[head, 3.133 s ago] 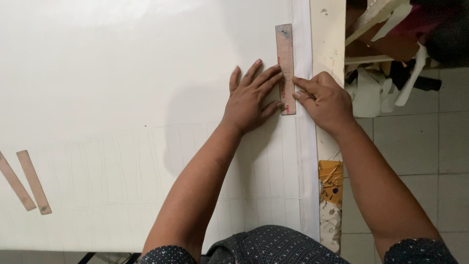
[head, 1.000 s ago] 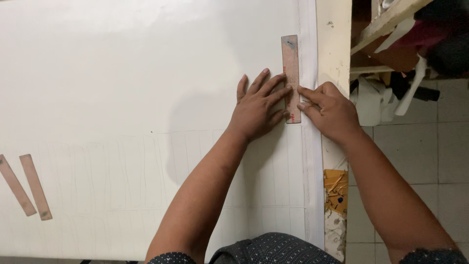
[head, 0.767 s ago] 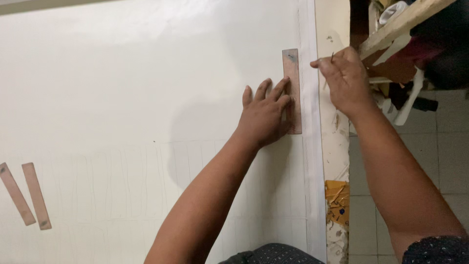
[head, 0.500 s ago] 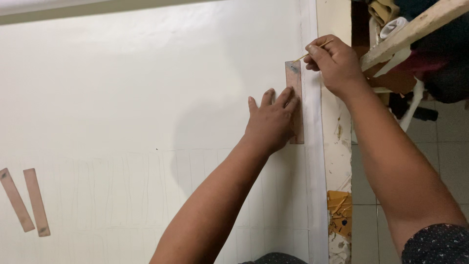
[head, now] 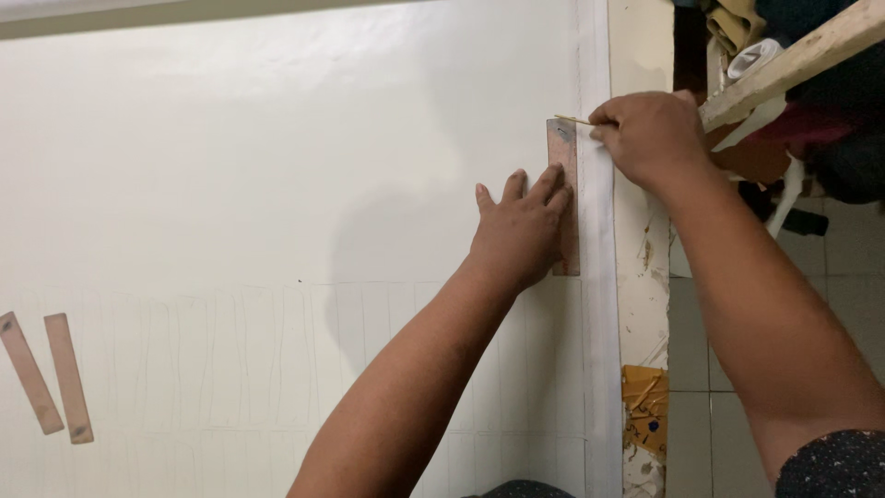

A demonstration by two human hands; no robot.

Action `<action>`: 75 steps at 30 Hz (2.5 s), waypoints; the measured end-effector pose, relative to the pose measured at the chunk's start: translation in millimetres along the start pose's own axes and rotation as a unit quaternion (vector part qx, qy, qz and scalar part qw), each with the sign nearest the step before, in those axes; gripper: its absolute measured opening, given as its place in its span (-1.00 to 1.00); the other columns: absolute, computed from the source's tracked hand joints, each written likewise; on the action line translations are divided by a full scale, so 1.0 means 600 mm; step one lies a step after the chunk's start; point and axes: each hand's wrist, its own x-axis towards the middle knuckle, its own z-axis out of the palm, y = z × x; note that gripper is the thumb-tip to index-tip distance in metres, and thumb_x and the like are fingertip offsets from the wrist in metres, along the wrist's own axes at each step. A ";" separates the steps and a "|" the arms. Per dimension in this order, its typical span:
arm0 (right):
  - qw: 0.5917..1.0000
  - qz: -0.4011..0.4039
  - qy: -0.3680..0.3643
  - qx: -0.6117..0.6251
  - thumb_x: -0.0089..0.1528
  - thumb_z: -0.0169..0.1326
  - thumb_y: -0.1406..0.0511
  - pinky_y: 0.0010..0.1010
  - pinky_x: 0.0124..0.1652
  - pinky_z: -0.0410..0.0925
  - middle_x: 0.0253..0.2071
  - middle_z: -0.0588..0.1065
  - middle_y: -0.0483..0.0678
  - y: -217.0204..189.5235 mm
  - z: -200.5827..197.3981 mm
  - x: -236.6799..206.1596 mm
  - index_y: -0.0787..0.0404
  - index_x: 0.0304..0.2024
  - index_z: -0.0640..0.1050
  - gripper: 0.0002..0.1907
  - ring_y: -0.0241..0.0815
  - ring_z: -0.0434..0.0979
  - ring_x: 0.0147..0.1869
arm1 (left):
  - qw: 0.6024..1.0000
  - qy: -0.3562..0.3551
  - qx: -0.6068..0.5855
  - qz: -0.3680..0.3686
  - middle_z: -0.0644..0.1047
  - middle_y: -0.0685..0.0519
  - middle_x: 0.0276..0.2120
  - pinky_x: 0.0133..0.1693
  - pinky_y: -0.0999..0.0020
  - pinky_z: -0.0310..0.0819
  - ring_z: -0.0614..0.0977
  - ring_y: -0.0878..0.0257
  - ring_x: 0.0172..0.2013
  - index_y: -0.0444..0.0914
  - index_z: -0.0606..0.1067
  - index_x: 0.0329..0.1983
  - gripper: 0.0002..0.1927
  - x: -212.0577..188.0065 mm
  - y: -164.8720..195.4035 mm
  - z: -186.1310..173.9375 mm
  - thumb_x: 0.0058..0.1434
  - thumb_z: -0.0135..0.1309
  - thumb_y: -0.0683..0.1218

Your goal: The person uses a ruler and a pencil to draw straight vertical lines on a large white sheet of paper laid on a table. They repeatedly position the ruler and draw lines, occasionally moving the ruler to new positions.

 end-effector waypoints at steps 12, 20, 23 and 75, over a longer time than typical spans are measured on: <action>0.950 -0.023 0.032 0.310 0.40 0.05 0.24 -0.39 -0.11 0.46 -0.24 0.62 0.02 -0.022 0.014 0.030 0.32 -0.09 0.52 -0.77 -0.23 0.64 -0.14 | 1.000 -0.001 0.000 -0.003 0.11 0.15 0.46 0.24 -0.56 0.04 0.17 -0.10 0.40 -0.06 0.25 0.39 -0.18 0.002 -0.003 0.001 0.06 0.33 0.02; 0.952 -0.015 0.026 0.305 0.42 0.03 0.24 -0.41 -0.16 0.45 -0.25 0.63 -0.01 -0.025 0.021 0.033 0.31 -0.08 0.54 -0.77 -0.25 0.63 -0.17 | 1.000 0.005 -0.014 0.001 0.10 0.14 0.46 0.24 -0.56 0.03 0.16 -0.11 0.41 -0.07 0.25 0.39 -0.16 -0.003 -0.005 -0.003 0.05 0.33 0.02; 0.955 -0.002 0.017 0.296 0.41 0.02 0.25 -0.42 -0.15 0.46 -0.25 0.63 -0.02 -0.027 0.022 0.033 0.31 -0.07 0.55 -0.76 -0.27 0.65 -0.15 | 1.000 0.006 -0.010 -0.003 0.10 0.15 0.46 0.24 -0.57 0.00 0.16 -0.11 0.40 -0.05 0.25 0.39 -0.19 0.000 -0.003 -0.003 0.08 0.31 0.01; 0.973 -0.143 0.022 0.179 0.30 0.18 0.32 -0.23 -0.06 0.44 -0.23 0.60 0.03 -0.043 0.040 -0.299 0.26 -0.17 0.59 -0.88 -0.05 0.59 -0.12 | 0.999 0.016 -0.028 -0.036 0.13 0.39 0.45 0.35 -0.29 -0.03 0.17 0.14 0.42 0.09 0.35 0.32 -0.21 -0.012 -0.007 0.022 0.00 0.38 0.08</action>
